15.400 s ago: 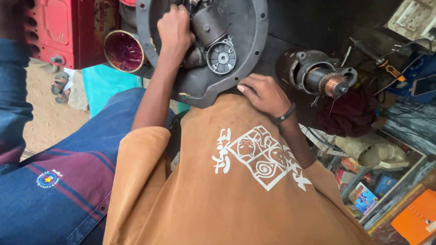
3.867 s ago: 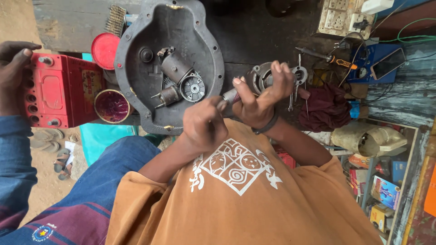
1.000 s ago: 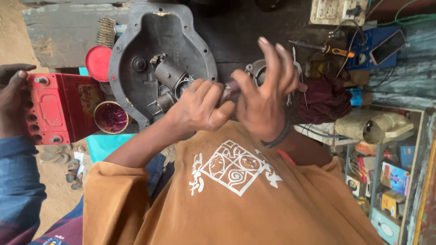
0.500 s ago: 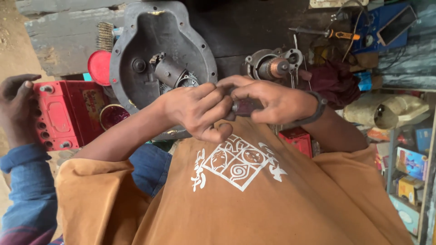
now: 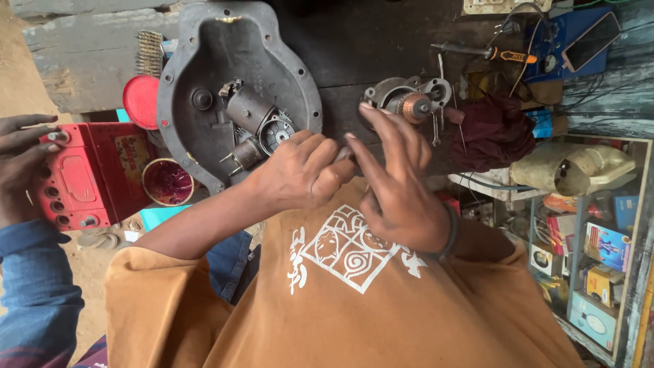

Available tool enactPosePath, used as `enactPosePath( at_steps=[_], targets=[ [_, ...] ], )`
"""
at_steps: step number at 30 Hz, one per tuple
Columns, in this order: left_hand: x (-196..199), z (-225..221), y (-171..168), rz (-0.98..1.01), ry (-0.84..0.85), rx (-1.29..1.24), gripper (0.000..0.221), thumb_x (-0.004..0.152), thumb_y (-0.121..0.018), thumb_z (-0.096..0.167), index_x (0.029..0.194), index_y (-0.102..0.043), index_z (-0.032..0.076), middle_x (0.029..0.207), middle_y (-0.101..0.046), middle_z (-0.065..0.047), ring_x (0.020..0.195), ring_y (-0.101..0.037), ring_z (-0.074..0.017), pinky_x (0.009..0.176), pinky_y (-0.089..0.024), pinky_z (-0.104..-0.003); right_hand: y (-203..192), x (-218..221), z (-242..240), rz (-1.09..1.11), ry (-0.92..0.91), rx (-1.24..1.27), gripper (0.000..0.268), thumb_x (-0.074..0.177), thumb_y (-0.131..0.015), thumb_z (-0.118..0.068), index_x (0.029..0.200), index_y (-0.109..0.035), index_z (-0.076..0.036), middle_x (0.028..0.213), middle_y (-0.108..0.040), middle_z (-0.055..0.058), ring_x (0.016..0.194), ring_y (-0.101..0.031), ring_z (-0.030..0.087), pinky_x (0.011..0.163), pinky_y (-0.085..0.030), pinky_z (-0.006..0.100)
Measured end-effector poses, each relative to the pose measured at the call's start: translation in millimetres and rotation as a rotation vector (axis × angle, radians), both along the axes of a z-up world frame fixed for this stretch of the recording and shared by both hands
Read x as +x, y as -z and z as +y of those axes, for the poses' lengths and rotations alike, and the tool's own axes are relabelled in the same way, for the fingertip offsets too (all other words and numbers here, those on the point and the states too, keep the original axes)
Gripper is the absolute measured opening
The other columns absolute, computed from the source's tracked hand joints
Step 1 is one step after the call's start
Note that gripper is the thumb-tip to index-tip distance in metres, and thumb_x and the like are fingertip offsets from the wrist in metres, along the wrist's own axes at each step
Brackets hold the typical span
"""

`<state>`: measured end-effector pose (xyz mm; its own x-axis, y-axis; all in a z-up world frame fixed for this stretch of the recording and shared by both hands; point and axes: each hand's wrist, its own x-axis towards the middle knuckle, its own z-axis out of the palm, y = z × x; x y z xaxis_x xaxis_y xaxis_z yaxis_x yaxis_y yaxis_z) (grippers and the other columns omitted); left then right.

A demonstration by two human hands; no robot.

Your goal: The recorder is disassembling and cleaning parts of a motorcycle alternator or starter motor.

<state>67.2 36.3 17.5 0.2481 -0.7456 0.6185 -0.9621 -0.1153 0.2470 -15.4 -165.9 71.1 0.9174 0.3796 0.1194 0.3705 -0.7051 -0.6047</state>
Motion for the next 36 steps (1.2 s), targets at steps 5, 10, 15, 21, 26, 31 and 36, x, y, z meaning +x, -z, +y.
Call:
enactPosePath(
  at_steps=[5,10,15,21,26,31,36],
  targets=[
    [-1.7,-3.5,-0.1,0.112,0.019,-0.042,0.039,0.083,-0.072,0.006,0.109,-0.044,0.003,0.083,-0.047,-0.006,0.068,-0.055,-0.0216,0.058,-0.046,-0.038,1.6,-28.6,5.9,-0.088,0.149,-0.100,0.079,0.074,-0.059,0.004,0.151,-0.044,0.007,0.162,-0.026,0.031,0.152,-0.025,0.047,0.121,-0.021,0.061],
    [3.8,-10.0,-25.5,-0.046,0.115,-0.046,0.038,0.086,-0.074,0.008,0.111,-0.045,0.006,0.088,-0.053,-0.009,0.071,-0.056,-0.0205,0.057,-0.045,-0.035,0.7,2.5,-13.9,0.045,0.009,0.084,0.063,0.069,-0.068,-0.002,0.130,-0.052,0.002,0.153,-0.038,0.024,0.146,-0.033,0.042,0.119,-0.026,0.055],
    [7.6,-10.6,-31.5,-0.105,0.274,-0.052,0.038,0.082,-0.073,0.014,0.110,-0.047,0.012,0.086,-0.052,-0.008,0.069,-0.055,-0.0214,0.054,-0.043,-0.034,33.5,36.4,-52.8,0.922,-0.478,0.544,0.054,0.080,-0.065,-0.008,0.133,-0.060,0.003,0.149,-0.046,0.016,0.125,-0.052,0.025,0.096,-0.045,0.033],
    [8.1,-10.3,-37.7,-0.175,0.310,-0.106,0.035,0.089,-0.075,0.010,0.110,-0.047,0.012,0.089,-0.056,-0.011,0.068,-0.052,-0.0183,0.053,-0.038,-0.031,39.3,34.9,-61.9,1.085,-0.703,1.078,0.073,0.076,-0.056,-0.001,0.147,-0.044,0.012,0.153,-0.037,0.021,0.141,-0.041,0.026,0.119,-0.036,0.036],
    [-10.2,-9.7,-14.8,0.106,0.178,0.019,0.031,0.092,-0.073,0.002,0.111,-0.048,-0.002,0.084,-0.055,-0.008,0.069,-0.062,-0.0241,0.055,-0.048,-0.040,25.9,33.8,-67.0,0.702,-0.417,0.575,0.067,0.070,-0.058,-0.006,0.135,-0.055,0.005,0.159,-0.030,0.022,0.122,-0.051,0.026,0.098,-0.047,0.035],
    [-19.6,-19.7,-21.9,0.614,-0.016,-0.017,0.027,0.090,-0.061,-0.010,0.111,-0.045,-0.004,0.092,-0.061,-0.018,0.071,-0.068,-0.0356,0.060,-0.053,-0.044,15.1,20.3,-56.7,0.230,-0.253,0.284,0.062,0.068,-0.066,-0.002,0.130,-0.059,0.003,0.158,-0.034,0.025,0.150,-0.032,0.040,0.122,-0.028,0.052],
    [-17.1,-34.8,-22.9,0.917,-0.286,-0.121,0.027,0.099,-0.057,-0.007,0.119,-0.039,-0.004,0.077,-0.058,-0.014,0.065,-0.070,-0.0297,0.055,-0.051,-0.035,9.5,-6.3,-24.8,-0.087,0.065,-0.072,0.069,0.072,-0.068,-0.002,0.140,-0.057,-0.001,0.159,-0.033,0.028,0.151,-0.029,0.046,0.118,-0.023,0.060]
  ],
)
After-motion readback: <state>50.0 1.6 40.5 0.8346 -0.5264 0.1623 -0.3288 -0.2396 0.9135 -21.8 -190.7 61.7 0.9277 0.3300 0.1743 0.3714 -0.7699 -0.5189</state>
